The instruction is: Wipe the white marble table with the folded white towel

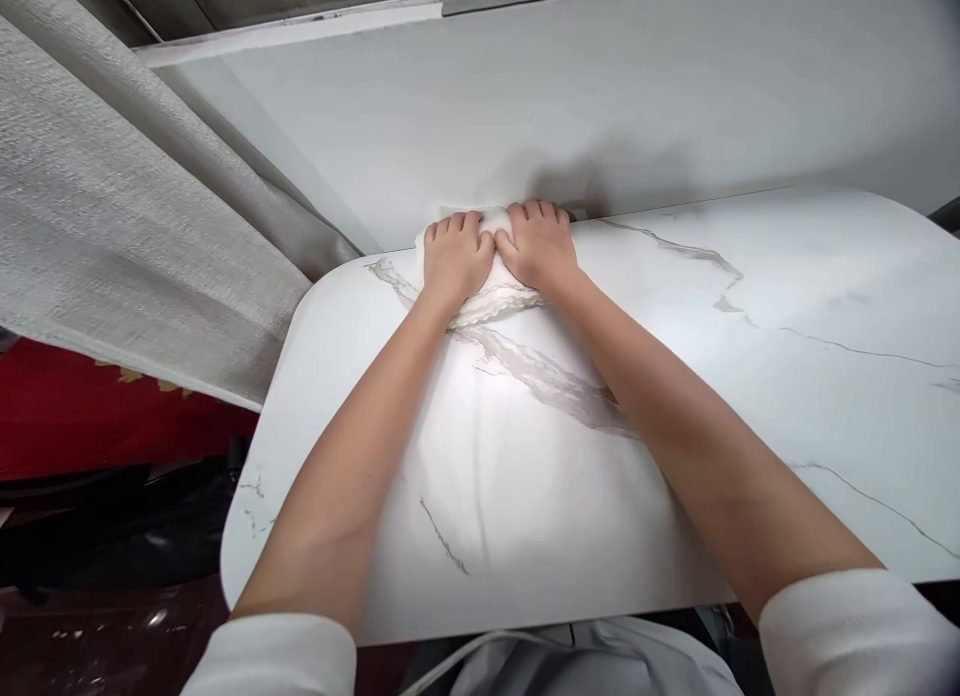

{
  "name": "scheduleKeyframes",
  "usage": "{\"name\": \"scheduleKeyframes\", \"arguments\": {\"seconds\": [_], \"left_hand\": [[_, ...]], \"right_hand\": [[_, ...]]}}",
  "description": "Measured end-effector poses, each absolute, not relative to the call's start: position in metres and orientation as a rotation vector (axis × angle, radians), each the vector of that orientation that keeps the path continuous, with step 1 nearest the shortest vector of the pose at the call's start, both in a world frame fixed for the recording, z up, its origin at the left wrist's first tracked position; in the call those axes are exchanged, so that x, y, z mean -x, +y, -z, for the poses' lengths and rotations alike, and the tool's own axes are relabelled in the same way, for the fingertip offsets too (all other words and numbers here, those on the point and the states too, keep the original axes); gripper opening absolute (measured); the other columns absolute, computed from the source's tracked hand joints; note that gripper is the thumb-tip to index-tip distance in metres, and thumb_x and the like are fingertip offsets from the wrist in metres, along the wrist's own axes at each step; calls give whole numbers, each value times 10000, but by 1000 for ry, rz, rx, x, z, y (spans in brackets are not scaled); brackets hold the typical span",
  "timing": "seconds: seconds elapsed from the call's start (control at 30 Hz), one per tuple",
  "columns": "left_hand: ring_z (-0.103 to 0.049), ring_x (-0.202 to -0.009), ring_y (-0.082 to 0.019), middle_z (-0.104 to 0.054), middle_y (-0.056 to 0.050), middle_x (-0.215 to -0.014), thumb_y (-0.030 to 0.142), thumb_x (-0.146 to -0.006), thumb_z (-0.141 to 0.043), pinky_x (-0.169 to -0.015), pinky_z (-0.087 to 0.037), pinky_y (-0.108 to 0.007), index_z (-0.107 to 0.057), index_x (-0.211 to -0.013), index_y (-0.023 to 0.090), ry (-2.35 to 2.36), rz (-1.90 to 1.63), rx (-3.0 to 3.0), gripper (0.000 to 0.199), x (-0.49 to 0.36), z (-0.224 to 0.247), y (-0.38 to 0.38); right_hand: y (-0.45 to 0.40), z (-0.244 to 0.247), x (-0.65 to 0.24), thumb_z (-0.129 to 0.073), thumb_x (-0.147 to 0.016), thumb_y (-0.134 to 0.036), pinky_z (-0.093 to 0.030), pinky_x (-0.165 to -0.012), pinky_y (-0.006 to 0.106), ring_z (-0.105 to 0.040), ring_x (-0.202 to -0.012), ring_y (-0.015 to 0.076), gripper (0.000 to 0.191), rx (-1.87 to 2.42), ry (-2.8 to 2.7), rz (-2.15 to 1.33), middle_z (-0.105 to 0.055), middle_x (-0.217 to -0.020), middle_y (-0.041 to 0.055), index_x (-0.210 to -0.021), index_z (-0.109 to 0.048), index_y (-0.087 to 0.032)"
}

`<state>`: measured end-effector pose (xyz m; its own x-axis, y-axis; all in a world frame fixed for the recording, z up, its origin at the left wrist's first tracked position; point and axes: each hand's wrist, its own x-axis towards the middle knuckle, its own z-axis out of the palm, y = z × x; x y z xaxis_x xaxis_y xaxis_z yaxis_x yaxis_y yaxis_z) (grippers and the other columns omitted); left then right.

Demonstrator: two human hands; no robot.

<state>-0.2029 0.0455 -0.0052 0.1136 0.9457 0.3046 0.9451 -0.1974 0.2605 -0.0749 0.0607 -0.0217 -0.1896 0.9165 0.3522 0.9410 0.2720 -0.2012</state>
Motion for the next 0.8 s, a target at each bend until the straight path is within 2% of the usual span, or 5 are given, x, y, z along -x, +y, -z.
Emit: {"name": "scheduleKeyframes", "arguments": {"seconds": [0.27, 0.43, 0.57, 0.67, 0.8], "left_hand": [[-506, -1304, -261, -607, -108, -1384, 226, -955, -349, -1159, -297, -417, -579, -1312, 156, 2003, -672, -2323, 430, 234, 4, 24], [-491, -1334, -257, -600, -106, -1399, 230, -963, -348, -1186, -272, -438, -579, -1314, 170, 2027, -694, -2314, 424, 238, 4, 1], [-479, -1352, -261, -574, -120, -1432, 223, -965, -354, -1201, -257, -442, -558, -1357, 128, 2038, -622, -2331, 452, 233, 2, -25], [-462, -1373, -262, -554, -129, -1454, 226, -976, -341, -1211, -248, -454, -541, -1381, 113, 2022, -580, -2363, 466, 230, 0, -51], [-432, -1408, -266, -518, -135, -1492, 232, -987, -311, -1221, -239, -472, -521, -1401, 115, 1939, -515, -2449, 479, 230, -3, -93]], "right_hand": [[34, 16, 108, -258, -1011, -295, -250, -1117, 594, -458, -1277, 369, 475, 1661, -2166, 53, -559, -1324, 234, -1296, -532, -34], [7, 13, 113, -272, -1023, -294, -202, -1159, 612, -367, -1400, 380, 536, 1659, -2230, 29, -452, -1481, 262, -1428, -440, 13], [-22, 11, 110, -289, -1017, -278, -191, -1159, 650, -320, -1450, 397, 564, 1651, -2219, 1, -406, -1524, 284, -1467, -402, 43], [-50, 7, 107, -262, -1013, -282, -107, -1158, 709, -365, -1422, 420, 584, 1645, -2243, 96, -442, -1483, 314, -1446, -420, 78], [-94, 4, 102, -266, -994, -320, 26, -1181, 704, -483, -1328, 446, 634, 1619, -2311, 187, -546, -1381, 318, -1417, -443, 119]]}}
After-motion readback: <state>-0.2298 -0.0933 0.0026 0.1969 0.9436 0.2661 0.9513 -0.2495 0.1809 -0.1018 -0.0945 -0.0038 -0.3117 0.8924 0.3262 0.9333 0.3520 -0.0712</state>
